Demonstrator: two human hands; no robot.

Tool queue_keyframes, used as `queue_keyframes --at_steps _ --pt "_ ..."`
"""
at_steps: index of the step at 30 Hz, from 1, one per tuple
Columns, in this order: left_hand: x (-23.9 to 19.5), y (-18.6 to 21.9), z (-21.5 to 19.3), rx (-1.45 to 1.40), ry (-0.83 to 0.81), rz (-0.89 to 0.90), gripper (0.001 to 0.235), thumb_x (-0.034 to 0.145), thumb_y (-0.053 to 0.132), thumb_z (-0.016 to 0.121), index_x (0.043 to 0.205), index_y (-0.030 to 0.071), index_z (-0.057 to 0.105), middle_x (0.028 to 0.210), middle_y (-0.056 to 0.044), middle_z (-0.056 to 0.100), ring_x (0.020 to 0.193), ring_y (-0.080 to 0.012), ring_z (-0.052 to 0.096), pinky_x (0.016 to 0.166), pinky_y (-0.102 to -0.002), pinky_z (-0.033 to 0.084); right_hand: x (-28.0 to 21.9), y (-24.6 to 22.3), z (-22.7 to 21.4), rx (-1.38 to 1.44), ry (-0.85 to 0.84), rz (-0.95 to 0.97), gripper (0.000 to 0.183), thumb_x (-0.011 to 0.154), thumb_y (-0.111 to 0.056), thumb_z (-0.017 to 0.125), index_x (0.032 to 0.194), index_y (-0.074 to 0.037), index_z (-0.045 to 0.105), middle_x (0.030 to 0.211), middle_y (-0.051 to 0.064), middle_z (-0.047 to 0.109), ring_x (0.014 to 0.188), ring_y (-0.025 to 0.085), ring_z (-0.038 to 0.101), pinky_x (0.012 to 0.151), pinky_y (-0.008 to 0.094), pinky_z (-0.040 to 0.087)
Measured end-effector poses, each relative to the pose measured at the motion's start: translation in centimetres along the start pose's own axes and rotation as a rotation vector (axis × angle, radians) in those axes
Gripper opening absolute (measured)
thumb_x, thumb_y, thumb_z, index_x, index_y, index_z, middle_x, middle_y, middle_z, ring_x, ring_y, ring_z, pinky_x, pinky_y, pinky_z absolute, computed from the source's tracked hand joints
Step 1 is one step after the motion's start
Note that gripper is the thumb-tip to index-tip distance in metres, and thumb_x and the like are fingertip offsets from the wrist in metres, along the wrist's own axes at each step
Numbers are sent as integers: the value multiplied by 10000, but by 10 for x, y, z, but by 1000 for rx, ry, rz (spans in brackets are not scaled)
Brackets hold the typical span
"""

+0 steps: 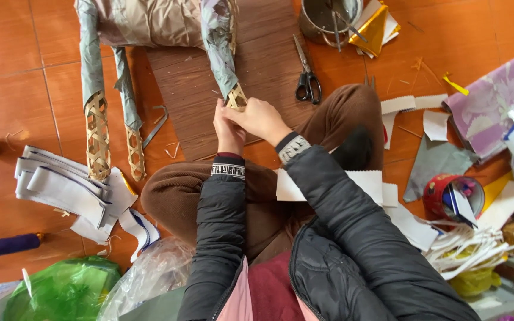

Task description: Decorating a giraffe sculpture by wrapping its frame with paper and colored tape.

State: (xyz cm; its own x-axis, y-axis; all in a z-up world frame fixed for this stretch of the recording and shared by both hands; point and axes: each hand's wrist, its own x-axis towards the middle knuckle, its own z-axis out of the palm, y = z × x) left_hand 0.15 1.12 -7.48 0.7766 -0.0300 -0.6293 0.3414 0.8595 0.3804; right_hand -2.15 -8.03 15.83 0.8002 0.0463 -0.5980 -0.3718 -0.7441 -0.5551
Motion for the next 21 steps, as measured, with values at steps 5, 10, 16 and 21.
queue_keyframes --at_steps 5,10,16,21 --pt "-21 14 13 52 56 2 593 970 573 516 1369 137 556 1360 -168 584 1166 -383 625 987 -558 508 72 90 25 294 -75 -120 836 887 -743 434 1162 23 623 629 132 663 517 212 651 402 292 506" --pt "-55 37 25 175 81 78 639 1026 580 330 1471 135 440 1485 -158 466 1307 -399 520 1048 -586 449 79 133 19 423 -136 -182 801 1002 -633 358 1322 80 533 621 143 649 471 171 612 343 230 460" --pt "-103 39 20 320 71 183 581 1037 501 385 1413 77 509 1259 -56 617 1132 -146 613 1018 -302 478 72 144 9 444 -270 -207 519 1000 -334 459 1362 32 522 698 171 684 535 188 635 409 249 490" --pt "-118 40 20 349 38 206 636 1037 493 378 1423 -2 482 1264 -111 609 1157 -187 618 1033 -333 490 79 141 16 457 -314 -285 381 1011 -203 458 1318 -5 569 711 163 699 578 212 668 448 284 536"
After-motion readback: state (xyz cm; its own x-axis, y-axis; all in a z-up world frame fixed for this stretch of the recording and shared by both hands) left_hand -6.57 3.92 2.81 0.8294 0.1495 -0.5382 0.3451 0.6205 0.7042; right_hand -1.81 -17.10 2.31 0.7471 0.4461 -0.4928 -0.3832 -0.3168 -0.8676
